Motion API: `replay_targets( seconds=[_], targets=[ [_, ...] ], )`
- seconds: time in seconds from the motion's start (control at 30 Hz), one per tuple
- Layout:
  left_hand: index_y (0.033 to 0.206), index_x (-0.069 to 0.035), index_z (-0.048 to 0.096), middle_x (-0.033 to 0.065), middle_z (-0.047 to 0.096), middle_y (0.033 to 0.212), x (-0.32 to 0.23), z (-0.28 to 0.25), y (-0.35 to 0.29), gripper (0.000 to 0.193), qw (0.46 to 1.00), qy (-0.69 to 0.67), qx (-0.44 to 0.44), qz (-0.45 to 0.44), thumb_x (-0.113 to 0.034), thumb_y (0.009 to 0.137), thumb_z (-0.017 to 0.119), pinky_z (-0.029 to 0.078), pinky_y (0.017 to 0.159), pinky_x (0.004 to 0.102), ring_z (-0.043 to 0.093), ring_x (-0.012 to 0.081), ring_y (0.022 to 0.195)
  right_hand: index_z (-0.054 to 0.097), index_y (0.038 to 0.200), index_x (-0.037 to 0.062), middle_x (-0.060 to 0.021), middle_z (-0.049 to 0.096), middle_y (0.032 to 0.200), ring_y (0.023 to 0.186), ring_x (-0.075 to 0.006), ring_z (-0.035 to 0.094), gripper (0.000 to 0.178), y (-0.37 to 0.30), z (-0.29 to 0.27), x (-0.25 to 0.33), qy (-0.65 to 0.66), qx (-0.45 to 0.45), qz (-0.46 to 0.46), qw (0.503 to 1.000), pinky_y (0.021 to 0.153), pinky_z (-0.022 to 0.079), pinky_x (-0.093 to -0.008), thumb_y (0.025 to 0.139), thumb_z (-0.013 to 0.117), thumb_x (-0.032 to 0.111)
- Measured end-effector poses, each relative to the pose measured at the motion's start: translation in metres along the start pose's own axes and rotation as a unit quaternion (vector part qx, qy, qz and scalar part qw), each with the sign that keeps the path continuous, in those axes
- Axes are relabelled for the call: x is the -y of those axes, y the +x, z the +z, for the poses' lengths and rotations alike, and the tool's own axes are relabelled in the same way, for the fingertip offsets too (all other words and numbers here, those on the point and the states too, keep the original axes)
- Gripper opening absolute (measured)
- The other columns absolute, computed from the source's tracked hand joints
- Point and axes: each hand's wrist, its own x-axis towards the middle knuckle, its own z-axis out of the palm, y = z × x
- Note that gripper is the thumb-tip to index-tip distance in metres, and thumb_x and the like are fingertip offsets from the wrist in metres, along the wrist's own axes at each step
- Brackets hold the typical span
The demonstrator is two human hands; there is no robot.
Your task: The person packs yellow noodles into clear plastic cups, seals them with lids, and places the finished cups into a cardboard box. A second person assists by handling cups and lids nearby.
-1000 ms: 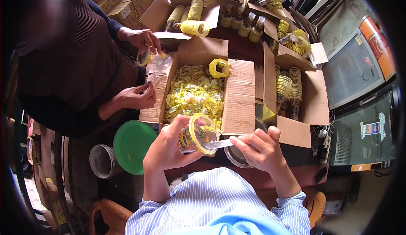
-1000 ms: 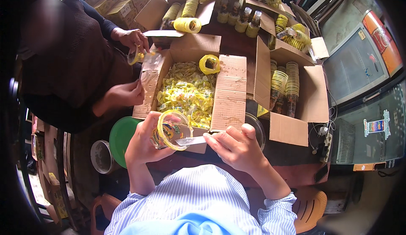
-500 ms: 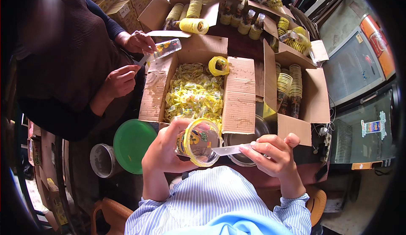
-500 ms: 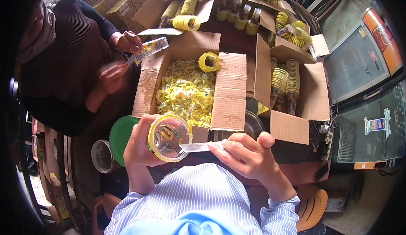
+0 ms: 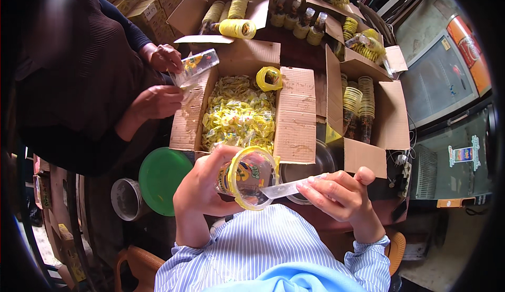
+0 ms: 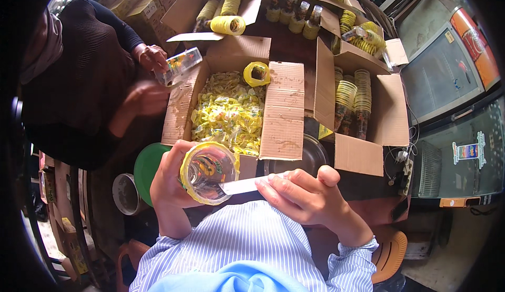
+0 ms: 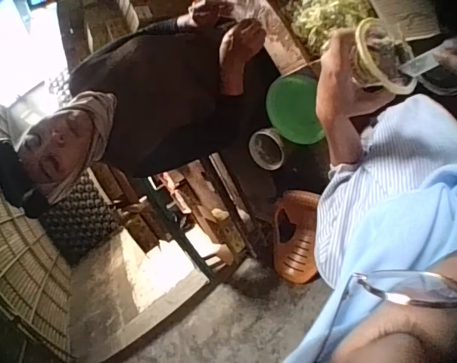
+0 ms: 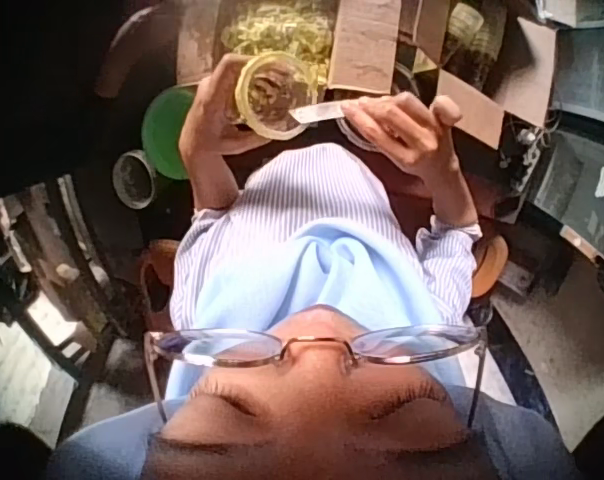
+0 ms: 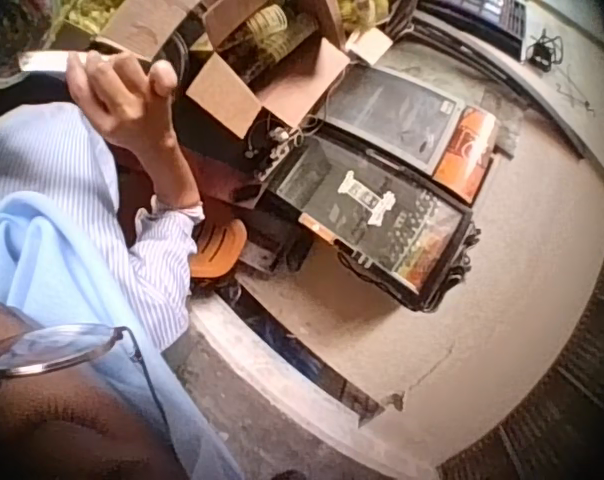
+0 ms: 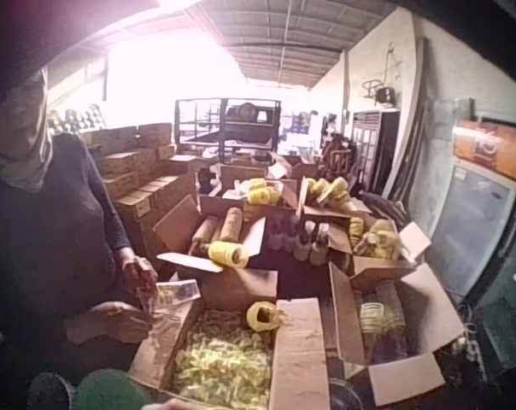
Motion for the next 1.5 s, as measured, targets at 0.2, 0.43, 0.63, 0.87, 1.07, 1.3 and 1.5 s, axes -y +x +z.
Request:
replay_targets(
  seconds=[0.2, 0.43, 0.63, 0.87, 1.07, 1.3, 1.5],
  targets=[
    [0.110, 0.001, 0.046, 0.0131, 0.062, 0.104, 0.000, 0.001, 0.002, 0.064, 1.000, -0.020, 0.013, 0.000, -0.013, 0.059, 0.083, 0.049, 0.081, 0.0299, 0.063, 0.0212, 0.095, 0.069, 0.087, 0.0161, 0.0102, 0.056, 0.072, 0.061, -0.0013, 0.051, 0.019, 0.008, -0.001, 0.000, 0.036, -0.002, -0.006, 0.999, 0.068, 0.019, -0.0293, 0.068, 0.068, 0.013],
    [0.111, -0.003, 0.047, 0.0129, 0.061, 0.100, 0.015, 0.009, 0.002, 0.066, 0.989, 0.083, -0.097, 0.070, -0.015, 0.057, 0.084, 0.049, 0.078, 0.0338, 0.062, 0.0251, 0.091, 0.067, 0.088, 0.0139, 0.0051, 0.056, 0.066, 0.057, -0.0099, 0.048, 0.019, 0.012, 0.004, -0.007, 0.238, -0.016, 0.233, 0.943, 0.065, 0.021, -0.0306, 0.071, 0.071, 0.007],
    [0.107, -0.004, 0.052, 0.0120, 0.060, 0.097, 0.020, 0.010, -0.003, 0.058, 0.985, 0.149, -0.086, 0.025, -0.018, 0.059, 0.082, 0.049, 0.077, 0.0362, 0.060, 0.0284, 0.087, 0.067, 0.084, 0.0134, 0.0044, 0.053, 0.064, 0.059, -0.0101, 0.047, 0.015, 0.011, 0.002, -0.009, 0.230, 0.018, 0.241, 0.943, 0.066, 0.021, -0.0314, 0.071, 0.071, 0.007],
    [0.104, -0.005, 0.054, 0.0111, 0.061, 0.094, 0.020, 0.013, -0.003, 0.054, 0.983, 0.149, -0.099, 0.036, -0.018, 0.060, 0.081, 0.049, 0.077, 0.0369, 0.059, 0.0283, 0.087, 0.067, 0.083, 0.0139, 0.0044, 0.053, 0.066, 0.060, -0.0100, 0.048, 0.014, 0.018, -0.001, -0.012, 0.246, 0.058, 0.234, 0.939, 0.067, 0.021, -0.0316, 0.071, 0.070, 0.007],
    [0.103, -0.004, 0.055, 0.0115, 0.062, 0.094, 0.018, 0.012, -0.002, 0.053, 0.978, 0.177, -0.100, 0.052, -0.019, 0.060, 0.081, 0.049, 0.076, 0.0369, 0.060, 0.0288, 0.086, 0.066, 0.083, 0.0136, 0.0042, 0.053, 0.066, 0.060, -0.0102, 0.048, 0.015, 0.018, -0.003, -0.009, 0.251, 0.067, 0.235, 0.936, 0.068, 0.021, -0.0316, 0.071, 0.070, 0.007],
    [0.102, -0.004, 0.055, 0.0105, 0.063, 0.094, 0.018, 0.012, -0.001, 0.052, 0.973, 0.197, -0.103, 0.060, -0.020, 0.060, 0.081, 0.048, 0.081, 0.0380, 0.061, 0.0283, 0.086, 0.066, 0.082, 0.0128, 0.0036, 0.054, 0.066, 0.059, -0.0107, 0.047, 0.014, 0.019, -0.005, -0.007, 0.239, 0.069, 0.234, 0.940, 0.067, 0.021, -0.0323, 0.070, 0.070, 0.007],
    [0.103, -0.004, 0.055, 0.0102, 0.063, 0.095, 0.017, 0.012, -0.002, 0.051, 0.973, 0.202, -0.101, 0.057, -0.020, 0.061, 0.080, 0.047, 0.084, 0.0386, 0.061, 0.0275, 0.088, 0.066, 0.081, 0.0123, 0.0034, 0.054, 0.065, 0.059, -0.0110, 0.047, 0.012, 0.021, -0.005, -0.006, 0.241, 0.068, 0.229, 0.941, 0.067, 0.021, -0.0325, 0.071, 0.069, 0.007]
  ],
)
